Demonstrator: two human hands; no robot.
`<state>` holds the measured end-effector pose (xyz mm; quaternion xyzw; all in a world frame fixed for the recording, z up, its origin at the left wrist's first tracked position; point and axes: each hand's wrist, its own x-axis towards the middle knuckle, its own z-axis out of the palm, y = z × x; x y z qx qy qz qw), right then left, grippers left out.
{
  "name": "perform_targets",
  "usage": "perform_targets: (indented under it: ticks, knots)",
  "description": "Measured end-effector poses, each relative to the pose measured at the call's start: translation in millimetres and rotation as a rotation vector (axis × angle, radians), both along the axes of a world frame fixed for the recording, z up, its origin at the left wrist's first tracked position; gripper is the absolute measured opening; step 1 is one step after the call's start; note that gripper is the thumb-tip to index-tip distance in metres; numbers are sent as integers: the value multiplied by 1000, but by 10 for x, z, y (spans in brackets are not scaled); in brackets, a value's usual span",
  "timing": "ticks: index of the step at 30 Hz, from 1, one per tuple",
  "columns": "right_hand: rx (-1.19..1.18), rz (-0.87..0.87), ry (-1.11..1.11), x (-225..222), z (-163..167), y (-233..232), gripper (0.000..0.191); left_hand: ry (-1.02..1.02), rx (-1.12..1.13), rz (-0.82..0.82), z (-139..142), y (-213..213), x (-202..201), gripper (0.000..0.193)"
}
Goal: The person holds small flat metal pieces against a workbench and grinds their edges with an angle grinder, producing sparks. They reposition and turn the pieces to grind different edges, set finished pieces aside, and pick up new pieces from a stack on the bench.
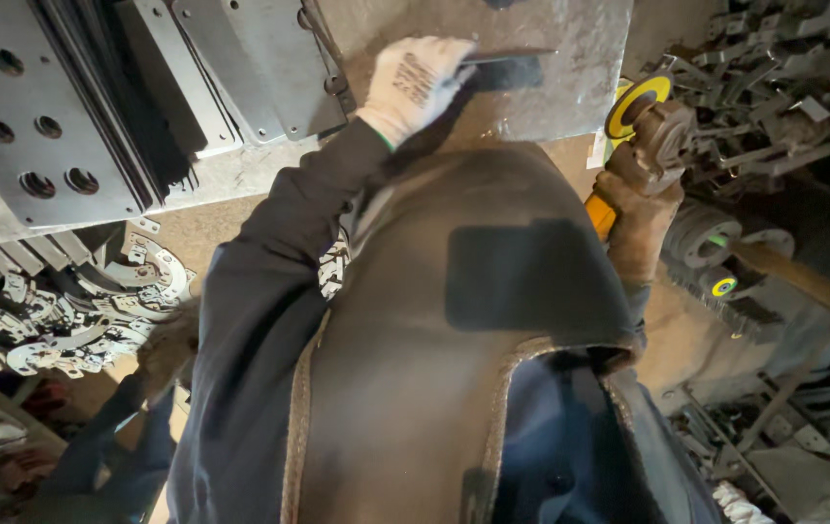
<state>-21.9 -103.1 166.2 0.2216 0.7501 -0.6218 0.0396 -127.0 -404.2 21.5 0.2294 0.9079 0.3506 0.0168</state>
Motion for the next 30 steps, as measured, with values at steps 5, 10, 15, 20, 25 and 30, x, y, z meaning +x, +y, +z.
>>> perform_targets:
  ticks: [5, 10, 15, 20, 25, 30]
  knots:
    - [492, 265, 52, -195, -296, 119, 46, -110, 236, 111, -129, -378, 54, 21]
    - [7, 86, -1, -55, -285, 136, 47, -133, 307, 273, -253, -298, 145, 23]
    - [588, 432, 255, -214, -387, 153, 23, 84, 331, 411, -295, -47, 233, 27]
    - [1091, 719, 437, -347, -205, 55, 19, -253, 456, 300, -314, -12, 284, 29]
    - [444, 453, 133, -387, -21, 4, 39, -90, 264, 235, -201, 36, 146, 29]
    - [808, 747, 308, -513, -156, 276, 46, 26, 139, 40, 42, 94, -94, 27]
